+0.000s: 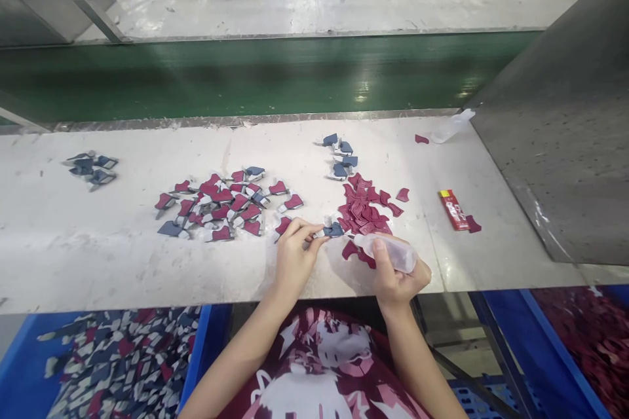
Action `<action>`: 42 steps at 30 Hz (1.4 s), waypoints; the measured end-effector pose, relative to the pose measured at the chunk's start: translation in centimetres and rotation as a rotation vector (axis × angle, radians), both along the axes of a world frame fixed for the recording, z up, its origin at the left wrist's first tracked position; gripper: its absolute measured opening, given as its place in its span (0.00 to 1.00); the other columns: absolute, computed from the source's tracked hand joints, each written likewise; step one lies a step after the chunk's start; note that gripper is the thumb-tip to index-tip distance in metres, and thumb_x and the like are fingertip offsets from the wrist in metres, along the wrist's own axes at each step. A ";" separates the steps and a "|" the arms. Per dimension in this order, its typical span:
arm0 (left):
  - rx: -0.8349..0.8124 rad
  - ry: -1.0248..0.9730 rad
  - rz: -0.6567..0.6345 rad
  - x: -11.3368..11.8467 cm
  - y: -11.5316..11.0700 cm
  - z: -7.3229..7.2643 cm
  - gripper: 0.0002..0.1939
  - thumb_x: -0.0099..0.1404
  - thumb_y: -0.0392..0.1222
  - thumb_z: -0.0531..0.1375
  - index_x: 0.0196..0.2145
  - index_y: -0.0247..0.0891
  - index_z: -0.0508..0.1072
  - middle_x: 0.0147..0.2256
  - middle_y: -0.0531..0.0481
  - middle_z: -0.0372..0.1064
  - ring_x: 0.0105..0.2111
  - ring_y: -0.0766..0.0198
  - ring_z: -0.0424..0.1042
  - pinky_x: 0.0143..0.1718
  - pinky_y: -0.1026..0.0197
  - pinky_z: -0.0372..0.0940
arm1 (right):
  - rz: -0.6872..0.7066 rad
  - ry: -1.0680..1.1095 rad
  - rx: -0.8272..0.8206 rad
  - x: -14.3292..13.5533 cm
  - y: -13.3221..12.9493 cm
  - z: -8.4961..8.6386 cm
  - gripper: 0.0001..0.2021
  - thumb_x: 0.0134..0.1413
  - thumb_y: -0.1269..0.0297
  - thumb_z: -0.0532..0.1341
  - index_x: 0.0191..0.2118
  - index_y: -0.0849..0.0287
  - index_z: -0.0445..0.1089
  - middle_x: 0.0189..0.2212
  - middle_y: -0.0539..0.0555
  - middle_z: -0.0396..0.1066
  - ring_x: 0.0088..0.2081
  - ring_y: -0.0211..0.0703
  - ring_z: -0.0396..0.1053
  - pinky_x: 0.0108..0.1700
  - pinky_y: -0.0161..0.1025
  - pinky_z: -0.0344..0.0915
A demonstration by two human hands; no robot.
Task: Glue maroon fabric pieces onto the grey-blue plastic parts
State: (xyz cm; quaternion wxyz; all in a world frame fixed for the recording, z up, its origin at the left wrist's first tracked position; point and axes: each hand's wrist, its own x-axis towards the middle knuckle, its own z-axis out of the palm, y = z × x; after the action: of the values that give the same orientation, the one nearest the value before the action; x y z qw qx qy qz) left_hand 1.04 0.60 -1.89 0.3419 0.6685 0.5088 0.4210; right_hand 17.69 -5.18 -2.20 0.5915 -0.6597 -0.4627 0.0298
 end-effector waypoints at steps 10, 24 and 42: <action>0.025 -0.005 -0.016 -0.1 0.1 -0.1 0.09 0.60 0.29 0.68 0.38 0.37 0.81 0.32 0.52 0.70 0.29 0.67 0.70 0.33 0.64 0.67 | 0.025 0.043 -0.045 -0.2 0.1 0.1 0.08 0.57 0.60 0.66 0.34 0.60 0.78 0.31 0.56 0.80 0.32 0.49 0.78 0.35 0.43 0.73; 0.024 -0.025 -0.040 -0.1 0.0 -0.2 0.12 0.61 0.26 0.64 0.40 0.37 0.80 0.33 0.51 0.70 0.30 0.66 0.71 0.34 0.64 0.69 | 0.131 0.046 -0.031 -1.6 0.7 0.8 0.05 0.56 0.63 0.66 0.36 0.59 0.78 0.31 0.55 0.80 0.31 0.48 0.78 0.33 0.41 0.74; 0.009 -0.032 -0.046 -0.1 0.0 -0.1 0.12 0.62 0.25 0.62 0.39 0.38 0.80 0.34 0.51 0.70 0.30 0.66 0.71 0.34 0.64 0.70 | 0.076 0.023 -0.107 -1.6 0.9 0.3 0.11 0.57 0.58 0.66 0.38 0.60 0.79 0.34 0.58 0.81 0.33 0.51 0.80 0.35 0.44 0.76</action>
State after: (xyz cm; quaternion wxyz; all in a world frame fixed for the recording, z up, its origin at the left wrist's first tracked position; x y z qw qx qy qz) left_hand 0.92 0.56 -1.96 0.3568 0.6746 0.4858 0.4261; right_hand 16.05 -4.27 -1.85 0.5592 -0.6717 -0.4785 0.0844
